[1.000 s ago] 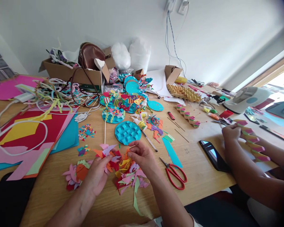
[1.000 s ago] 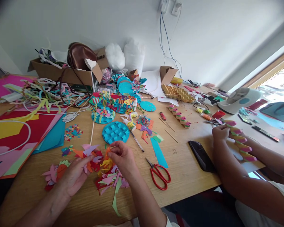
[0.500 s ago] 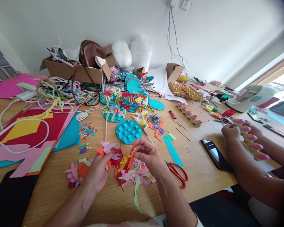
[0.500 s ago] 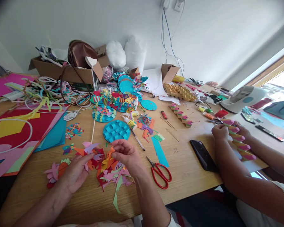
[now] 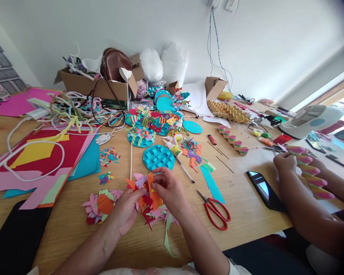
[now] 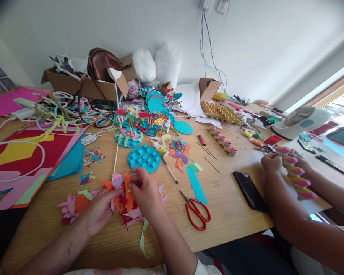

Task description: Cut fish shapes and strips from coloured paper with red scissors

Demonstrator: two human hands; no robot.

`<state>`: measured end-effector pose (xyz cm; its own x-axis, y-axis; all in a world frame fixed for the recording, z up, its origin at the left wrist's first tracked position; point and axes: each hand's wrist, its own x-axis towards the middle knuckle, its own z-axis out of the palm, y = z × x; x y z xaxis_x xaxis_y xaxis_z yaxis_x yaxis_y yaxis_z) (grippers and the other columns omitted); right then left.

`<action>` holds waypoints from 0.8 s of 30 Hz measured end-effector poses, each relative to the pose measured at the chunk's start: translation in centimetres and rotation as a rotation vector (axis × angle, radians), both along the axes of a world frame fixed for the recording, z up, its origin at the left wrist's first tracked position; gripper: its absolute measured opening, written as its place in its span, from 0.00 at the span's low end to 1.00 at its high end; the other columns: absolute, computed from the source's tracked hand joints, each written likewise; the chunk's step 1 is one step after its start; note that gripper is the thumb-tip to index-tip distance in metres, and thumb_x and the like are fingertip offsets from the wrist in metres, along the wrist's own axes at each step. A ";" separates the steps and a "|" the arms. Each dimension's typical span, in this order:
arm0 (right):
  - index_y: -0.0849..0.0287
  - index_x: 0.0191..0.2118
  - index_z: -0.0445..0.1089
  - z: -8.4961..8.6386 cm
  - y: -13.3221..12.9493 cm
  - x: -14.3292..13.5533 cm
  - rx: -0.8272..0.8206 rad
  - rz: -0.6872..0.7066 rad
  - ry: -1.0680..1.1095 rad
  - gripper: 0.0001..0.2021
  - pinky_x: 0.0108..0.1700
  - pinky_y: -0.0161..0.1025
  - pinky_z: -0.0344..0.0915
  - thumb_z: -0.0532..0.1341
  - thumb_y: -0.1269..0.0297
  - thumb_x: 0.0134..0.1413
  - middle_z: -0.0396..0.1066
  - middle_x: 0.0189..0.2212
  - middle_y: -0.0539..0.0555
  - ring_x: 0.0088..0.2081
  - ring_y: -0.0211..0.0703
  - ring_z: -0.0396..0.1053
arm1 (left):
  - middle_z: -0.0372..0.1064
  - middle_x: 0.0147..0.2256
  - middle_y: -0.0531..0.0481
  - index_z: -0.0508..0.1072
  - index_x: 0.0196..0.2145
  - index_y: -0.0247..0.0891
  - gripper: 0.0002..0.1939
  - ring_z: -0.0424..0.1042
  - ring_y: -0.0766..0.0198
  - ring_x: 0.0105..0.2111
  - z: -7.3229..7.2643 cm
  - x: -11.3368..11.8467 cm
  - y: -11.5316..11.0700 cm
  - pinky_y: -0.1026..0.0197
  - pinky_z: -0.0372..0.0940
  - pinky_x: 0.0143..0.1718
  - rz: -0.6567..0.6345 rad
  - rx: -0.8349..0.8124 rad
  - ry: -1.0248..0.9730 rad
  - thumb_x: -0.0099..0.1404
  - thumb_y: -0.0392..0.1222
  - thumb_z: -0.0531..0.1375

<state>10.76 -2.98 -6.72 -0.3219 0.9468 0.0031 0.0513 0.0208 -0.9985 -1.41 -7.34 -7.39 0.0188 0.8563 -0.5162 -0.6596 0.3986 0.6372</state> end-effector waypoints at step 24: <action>0.57 0.35 0.67 1.1 -0.2 6.0 0.254 0.062 -0.624 0.09 0.33 0.36 0.63 0.53 0.74 0.49 0.71 0.30 0.52 0.32 0.40 0.69 | 0.75 0.23 0.50 0.74 0.25 0.33 0.03 0.75 0.62 0.27 0.8 -1.0 0.7 0.65 0.68 0.30 0.150 0.086 0.042 0.48 0.34 0.64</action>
